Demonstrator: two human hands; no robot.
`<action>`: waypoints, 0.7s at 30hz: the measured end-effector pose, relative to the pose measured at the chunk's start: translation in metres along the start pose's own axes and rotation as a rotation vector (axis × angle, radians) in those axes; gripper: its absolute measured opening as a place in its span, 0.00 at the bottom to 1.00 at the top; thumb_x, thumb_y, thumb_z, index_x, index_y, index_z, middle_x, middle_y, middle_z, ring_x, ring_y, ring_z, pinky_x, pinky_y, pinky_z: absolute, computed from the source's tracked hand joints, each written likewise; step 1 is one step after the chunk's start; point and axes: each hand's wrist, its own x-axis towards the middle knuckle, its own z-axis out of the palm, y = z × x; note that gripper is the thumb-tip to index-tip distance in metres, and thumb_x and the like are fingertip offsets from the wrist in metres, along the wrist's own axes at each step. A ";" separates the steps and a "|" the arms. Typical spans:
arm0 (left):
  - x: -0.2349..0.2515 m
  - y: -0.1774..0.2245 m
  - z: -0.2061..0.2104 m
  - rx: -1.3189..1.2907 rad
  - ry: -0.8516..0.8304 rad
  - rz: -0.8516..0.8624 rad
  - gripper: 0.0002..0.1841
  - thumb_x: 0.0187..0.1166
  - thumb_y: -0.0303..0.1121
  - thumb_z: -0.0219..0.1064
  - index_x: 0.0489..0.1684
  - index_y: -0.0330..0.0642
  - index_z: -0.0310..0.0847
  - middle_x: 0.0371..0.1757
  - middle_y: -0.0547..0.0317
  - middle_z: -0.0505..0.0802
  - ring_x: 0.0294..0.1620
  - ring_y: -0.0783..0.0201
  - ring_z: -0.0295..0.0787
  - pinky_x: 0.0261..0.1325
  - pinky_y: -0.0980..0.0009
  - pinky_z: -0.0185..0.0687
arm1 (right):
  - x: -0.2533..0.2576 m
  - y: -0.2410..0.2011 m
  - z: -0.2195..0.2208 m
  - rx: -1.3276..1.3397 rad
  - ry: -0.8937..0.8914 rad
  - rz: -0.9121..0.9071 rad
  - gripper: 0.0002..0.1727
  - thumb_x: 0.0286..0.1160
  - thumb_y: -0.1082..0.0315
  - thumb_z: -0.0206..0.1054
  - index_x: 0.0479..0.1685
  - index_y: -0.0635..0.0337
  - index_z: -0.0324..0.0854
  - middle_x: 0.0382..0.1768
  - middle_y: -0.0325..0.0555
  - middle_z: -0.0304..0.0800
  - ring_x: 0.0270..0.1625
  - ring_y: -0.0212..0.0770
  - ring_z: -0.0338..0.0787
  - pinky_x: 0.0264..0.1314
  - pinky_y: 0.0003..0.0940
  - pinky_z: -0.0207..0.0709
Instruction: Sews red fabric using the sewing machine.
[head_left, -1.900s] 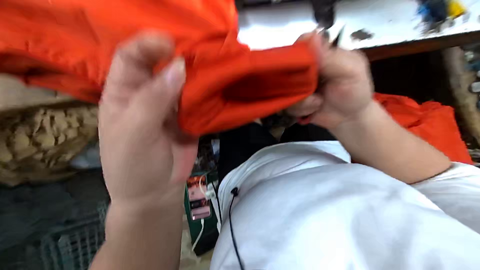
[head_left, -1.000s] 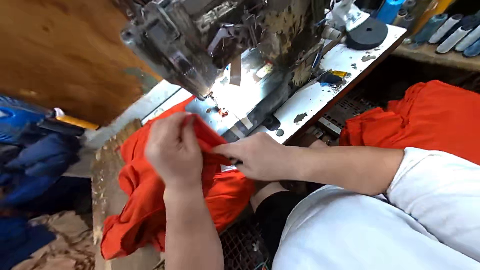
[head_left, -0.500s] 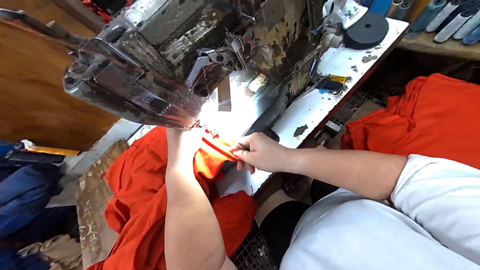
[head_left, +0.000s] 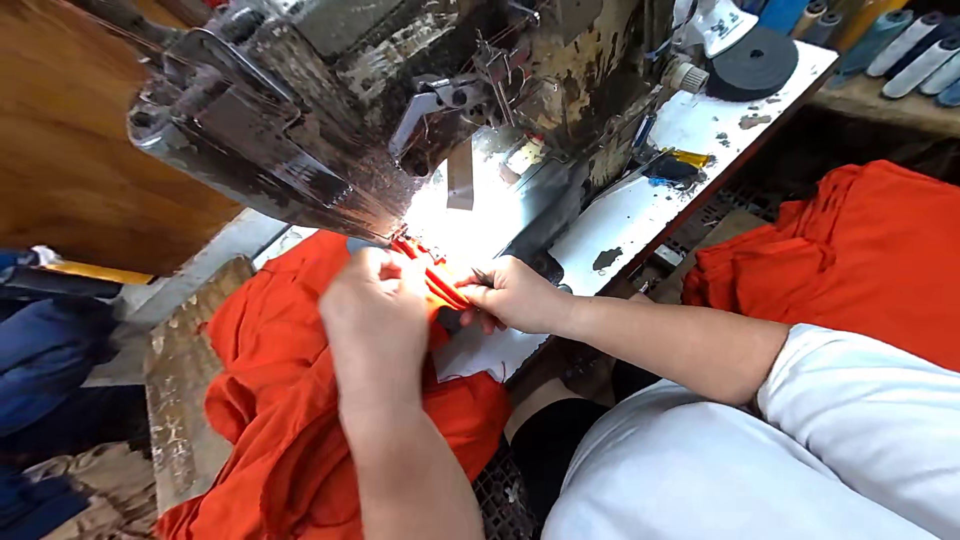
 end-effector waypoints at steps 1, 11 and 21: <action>-0.008 -0.002 0.010 -0.045 0.008 -0.021 0.13 0.78 0.35 0.72 0.48 0.33 0.83 0.38 0.40 0.90 0.38 0.44 0.89 0.42 0.40 0.82 | 0.000 0.000 0.000 -0.003 0.003 0.003 0.14 0.92 0.69 0.56 0.51 0.68 0.86 0.29 0.43 0.94 0.20 0.26 0.85 0.24 0.21 0.78; -0.007 -0.021 0.008 -1.659 0.103 -0.219 0.10 0.90 0.28 0.54 0.37 0.51 0.78 0.35 0.64 0.93 0.39 0.69 0.94 0.50 0.71 0.92 | -0.003 -0.026 -0.002 -0.397 -0.006 -0.271 0.18 0.91 0.58 0.60 0.48 0.65 0.88 0.30 0.44 0.88 0.28 0.33 0.84 0.34 0.30 0.78; 0.006 -0.027 0.003 0.365 -0.297 0.612 0.04 0.71 0.30 0.67 0.32 0.43 0.88 0.31 0.47 0.91 0.27 0.41 0.90 0.22 0.38 0.78 | -0.016 0.019 -0.016 -0.461 -0.143 -0.329 0.11 0.81 0.66 0.69 0.40 0.67 0.89 0.32 0.47 0.91 0.34 0.33 0.89 0.44 0.32 0.84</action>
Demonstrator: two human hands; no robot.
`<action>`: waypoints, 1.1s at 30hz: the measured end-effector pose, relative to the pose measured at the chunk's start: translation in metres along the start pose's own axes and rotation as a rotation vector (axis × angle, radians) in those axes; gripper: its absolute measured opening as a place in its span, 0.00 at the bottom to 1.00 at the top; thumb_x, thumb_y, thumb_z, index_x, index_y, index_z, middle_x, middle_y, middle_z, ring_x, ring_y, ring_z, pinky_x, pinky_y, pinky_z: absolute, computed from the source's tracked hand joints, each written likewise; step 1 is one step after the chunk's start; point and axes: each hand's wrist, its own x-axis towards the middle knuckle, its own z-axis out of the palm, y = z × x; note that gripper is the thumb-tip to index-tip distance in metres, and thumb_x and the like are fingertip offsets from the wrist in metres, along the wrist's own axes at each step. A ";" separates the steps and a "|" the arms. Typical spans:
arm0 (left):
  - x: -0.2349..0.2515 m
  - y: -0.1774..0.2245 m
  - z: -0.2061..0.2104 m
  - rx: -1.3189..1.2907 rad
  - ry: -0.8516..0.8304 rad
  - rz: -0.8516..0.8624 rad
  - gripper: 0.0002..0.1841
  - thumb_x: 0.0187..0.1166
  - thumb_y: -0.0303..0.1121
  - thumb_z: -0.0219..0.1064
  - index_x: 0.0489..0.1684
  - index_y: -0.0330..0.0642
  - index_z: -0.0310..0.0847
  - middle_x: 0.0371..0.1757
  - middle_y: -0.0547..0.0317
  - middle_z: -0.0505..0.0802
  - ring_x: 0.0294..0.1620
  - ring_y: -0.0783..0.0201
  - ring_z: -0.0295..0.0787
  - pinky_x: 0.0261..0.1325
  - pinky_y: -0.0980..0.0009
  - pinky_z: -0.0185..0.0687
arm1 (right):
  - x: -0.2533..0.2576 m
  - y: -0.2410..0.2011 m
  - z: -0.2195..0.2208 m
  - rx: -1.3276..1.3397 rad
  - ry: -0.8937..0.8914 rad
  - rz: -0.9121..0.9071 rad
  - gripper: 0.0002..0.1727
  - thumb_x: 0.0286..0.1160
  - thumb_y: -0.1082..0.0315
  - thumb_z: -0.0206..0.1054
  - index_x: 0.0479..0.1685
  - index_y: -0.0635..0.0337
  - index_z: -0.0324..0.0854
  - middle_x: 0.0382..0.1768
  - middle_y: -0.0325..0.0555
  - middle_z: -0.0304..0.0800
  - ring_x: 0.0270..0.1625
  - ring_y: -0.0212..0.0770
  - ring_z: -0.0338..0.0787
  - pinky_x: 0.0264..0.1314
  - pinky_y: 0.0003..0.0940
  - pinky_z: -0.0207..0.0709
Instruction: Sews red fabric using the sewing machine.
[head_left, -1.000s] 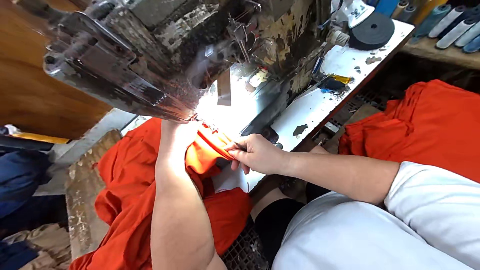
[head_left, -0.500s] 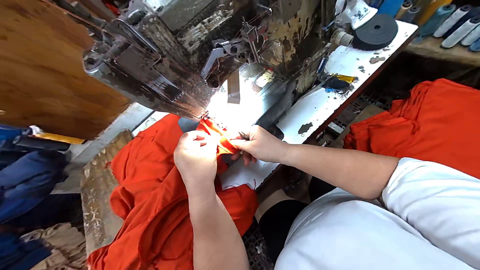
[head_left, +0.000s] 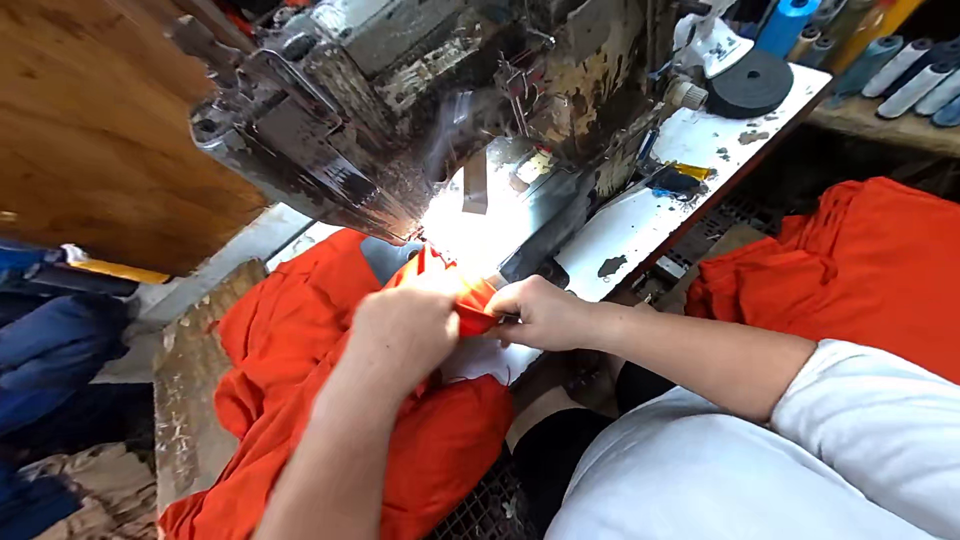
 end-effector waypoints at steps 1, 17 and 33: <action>0.005 -0.011 -0.005 0.025 -0.071 -0.100 0.05 0.73 0.31 0.68 0.37 0.43 0.88 0.33 0.45 0.91 0.30 0.38 0.90 0.25 0.35 0.78 | 0.006 0.006 0.002 -0.025 0.035 -0.045 0.10 0.80 0.67 0.69 0.39 0.67 0.90 0.33 0.48 0.92 0.35 0.34 0.90 0.44 0.33 0.84; -0.008 0.006 -0.013 -0.071 -0.020 0.175 0.19 0.82 0.47 0.59 0.24 0.52 0.90 0.26 0.63 0.89 0.28 0.58 0.89 0.27 0.50 0.81 | 0.007 0.009 -0.001 -0.189 0.037 -0.202 0.09 0.79 0.70 0.67 0.40 0.65 0.92 0.37 0.48 0.94 0.43 0.39 0.92 0.50 0.37 0.85; -0.012 -0.008 -0.029 0.020 0.100 0.160 0.14 0.77 0.43 0.65 0.25 0.50 0.91 0.29 0.59 0.91 0.35 0.52 0.91 0.36 0.44 0.81 | 0.015 0.001 -0.004 -0.178 0.048 -0.187 0.14 0.83 0.63 0.67 0.35 0.65 0.90 0.31 0.46 0.91 0.35 0.37 0.89 0.43 0.37 0.83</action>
